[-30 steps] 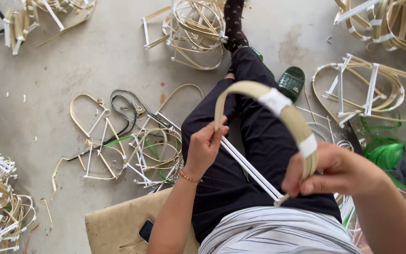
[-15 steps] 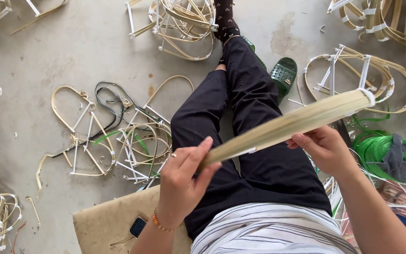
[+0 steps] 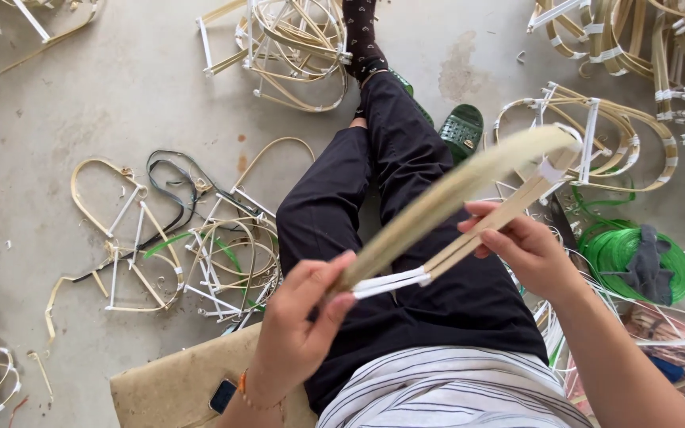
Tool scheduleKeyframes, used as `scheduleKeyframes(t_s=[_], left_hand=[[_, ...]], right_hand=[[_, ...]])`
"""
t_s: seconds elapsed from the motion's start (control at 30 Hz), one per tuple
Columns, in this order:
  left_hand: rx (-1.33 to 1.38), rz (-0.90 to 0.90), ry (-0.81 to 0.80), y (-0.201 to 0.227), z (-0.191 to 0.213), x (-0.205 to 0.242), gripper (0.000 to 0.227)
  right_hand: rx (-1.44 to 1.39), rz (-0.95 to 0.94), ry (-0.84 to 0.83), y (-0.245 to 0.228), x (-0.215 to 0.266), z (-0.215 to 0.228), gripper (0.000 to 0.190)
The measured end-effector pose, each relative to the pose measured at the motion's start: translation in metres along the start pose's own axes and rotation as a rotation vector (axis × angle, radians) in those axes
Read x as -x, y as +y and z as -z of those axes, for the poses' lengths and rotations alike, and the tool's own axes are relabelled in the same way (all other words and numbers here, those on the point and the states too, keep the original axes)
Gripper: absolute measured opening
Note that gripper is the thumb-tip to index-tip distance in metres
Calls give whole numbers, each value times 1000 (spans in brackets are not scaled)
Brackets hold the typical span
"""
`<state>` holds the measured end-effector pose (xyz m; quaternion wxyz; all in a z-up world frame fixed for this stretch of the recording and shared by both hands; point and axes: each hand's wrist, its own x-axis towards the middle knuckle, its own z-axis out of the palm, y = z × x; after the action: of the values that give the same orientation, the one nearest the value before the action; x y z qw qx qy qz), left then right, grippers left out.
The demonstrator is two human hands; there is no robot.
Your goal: Wrapping bamboo or wood furniture frames with white plastic strips using scissors and pliers.
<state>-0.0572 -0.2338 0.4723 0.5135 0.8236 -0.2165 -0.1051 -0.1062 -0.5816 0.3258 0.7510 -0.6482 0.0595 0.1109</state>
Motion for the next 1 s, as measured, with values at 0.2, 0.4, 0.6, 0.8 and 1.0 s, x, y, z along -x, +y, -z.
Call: scheduleKeyframes(t_s=[0.2,0.4,0.6,0.8,1.0], left_hand=[[349,253,59,-83,1,4,30],[1154,431,-116,-112,-27,12,33],[1306,457,-197,-120,-40,14,33],[1336,485,-212,-118,-45,16,35],[1348,510,-226,-120,-50,17,35]], right_hand=[[159,196,63,-77,37,-31,52],[-31,266,54,-125,38,-64,60],[-7,206,123,-131,30,-71,57],[-15,171,130,-126,29,-70,55],[-63,208,82,-124,26,-71,50]])
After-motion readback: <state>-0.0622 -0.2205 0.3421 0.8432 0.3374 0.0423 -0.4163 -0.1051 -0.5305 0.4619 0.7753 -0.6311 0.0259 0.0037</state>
